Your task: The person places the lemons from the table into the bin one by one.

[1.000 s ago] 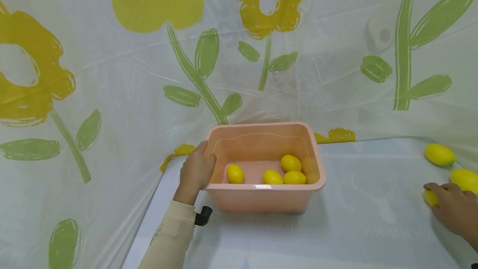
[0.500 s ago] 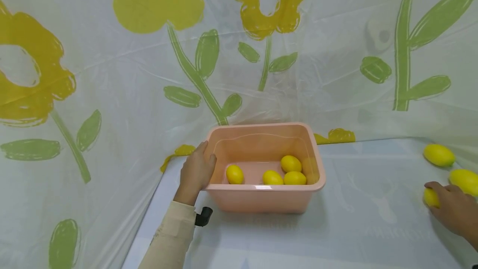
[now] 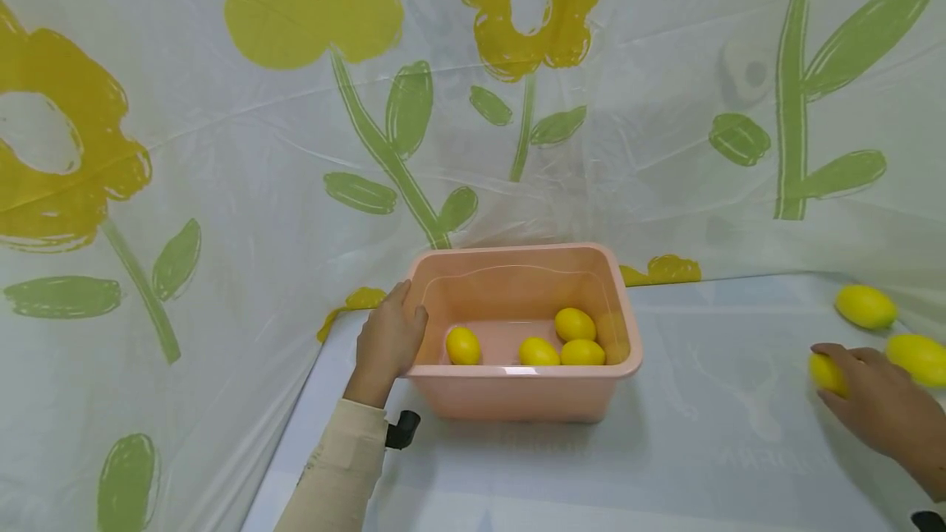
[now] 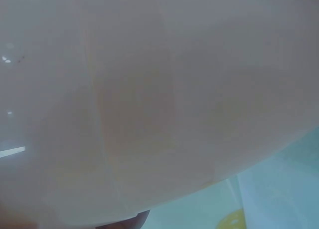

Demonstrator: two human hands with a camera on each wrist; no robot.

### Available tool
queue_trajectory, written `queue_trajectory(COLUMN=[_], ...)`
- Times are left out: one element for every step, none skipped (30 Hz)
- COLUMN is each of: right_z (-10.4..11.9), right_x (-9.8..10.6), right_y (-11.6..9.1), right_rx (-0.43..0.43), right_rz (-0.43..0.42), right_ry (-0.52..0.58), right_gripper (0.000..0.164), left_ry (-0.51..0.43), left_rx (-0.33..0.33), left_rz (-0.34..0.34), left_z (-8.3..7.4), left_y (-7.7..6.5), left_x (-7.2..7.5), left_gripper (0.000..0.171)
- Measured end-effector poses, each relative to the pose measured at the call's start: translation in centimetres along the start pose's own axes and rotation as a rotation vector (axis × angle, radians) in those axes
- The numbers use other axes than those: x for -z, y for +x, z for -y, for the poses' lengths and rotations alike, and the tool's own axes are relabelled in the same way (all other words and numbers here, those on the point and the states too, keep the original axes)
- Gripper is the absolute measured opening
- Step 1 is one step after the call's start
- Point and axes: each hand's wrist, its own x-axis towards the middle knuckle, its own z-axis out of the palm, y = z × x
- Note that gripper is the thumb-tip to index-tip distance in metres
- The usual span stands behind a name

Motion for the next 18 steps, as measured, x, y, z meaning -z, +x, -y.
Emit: queue_trajectory(right_z=[0.2, 0.5, 0.7, 0.9, 1.1, 1.4, 1.6, 1.8, 2.1, 2.4, 2.6, 2.9, 3.3, 3.6, 3.9, 4.3, 4.6, 5.0], right_x=[0.1, 0.3, 0.4, 0.4, 0.5, 0.6, 0.6, 0.7, 0.8, 0.9, 1.0, 1.1, 1.2, 1.4, 1.5, 1.7, 1.8, 2.0], right_y=[0.0, -0.1, -0.1, -0.2, -0.2, -0.2, -0.2, -0.2, -0.2, -0.2, -0.3, -0.3, -0.3, -0.4, -0.4, -0.5, -0.6, -0.6], right_rx=[0.008, 0.017, 0.025, 0.033, 0.04, 0.051, 0.06, 0.067, 0.074, 0.079, 0.085, 0.089, 0.089, 0.094, 0.098, 0.102, 0.107, 0.111], right_rz=[-0.006, -0.012, -0.025, -0.035, -0.041, -0.055, -0.065, -0.076, -0.085, -0.089, -0.097, -0.103, -0.109, -0.119, -0.126, -0.135, -0.145, -0.148], right_ry=[-0.001, -0.004, -0.006, -0.007, -0.006, -0.004, -0.002, 0.001, 0.004, 0.008, 0.017, 0.026, 0.033, 0.038, 0.044, 0.052, 0.058, 0.061], right_gripper=[0.067, 0.067, 0.067, 0.066, 0.066, 0.065, 0.065, 0.065, 0.065, 0.065, 0.065, 0.066, 0.066, 0.066, 0.066, 0.065, 0.064, 0.064], left_ry=[0.0, 0.0, 0.0, -0.001, -0.003, -0.005, -0.007, -0.009, -0.011, -0.013, -0.014, -0.016, -0.017, -0.018, -0.019, -0.02, -0.021, -0.022], left_rx=[0.001, 0.001, 0.0, 0.0, 0.0, 0.001, 0.002, 0.003, 0.005, 0.007, 0.008, 0.007, 0.006, 0.003, 0.0, -0.003, -0.007, -0.009], left_rz=[0.0, -0.002, -0.004, -0.005, -0.005, -0.005, -0.005, -0.005, -0.004, -0.003, -0.002, -0.004, -0.005, -0.009, -0.012, -0.016, -0.02, -0.023], left_z=[0.0, 0.0, 0.0, 0.0, 0.0, 0.0, 0.0, 0.0, 0.0, 0.0, 0.1, 0.1, 0.1, 0.2, 0.2, 0.2, 0.3, 0.3], left_y=[0.0, 0.0, 0.0, 0.0, 0.0, 0.0, 0.0, 0.0, 0.0, 0.0, 0.0, 0.0, 0.0, 0.0, 0.0, 0.0, -0.1, -0.1], left_x=[0.0, 0.0, 0.0, 0.0, 0.0, 0.0, 0.0, -0.1, -0.1, -0.1, -0.1, -0.1, -0.1, -0.2, -0.2, -0.2, -0.2, -0.1], left_gripper=[0.058, 0.058, 0.058, 0.057, 0.057, 0.057, 0.057, 0.057, 0.057, 0.057, 0.058, 0.058, 0.057, 0.057, 0.057, 0.057, 0.057, 0.057])
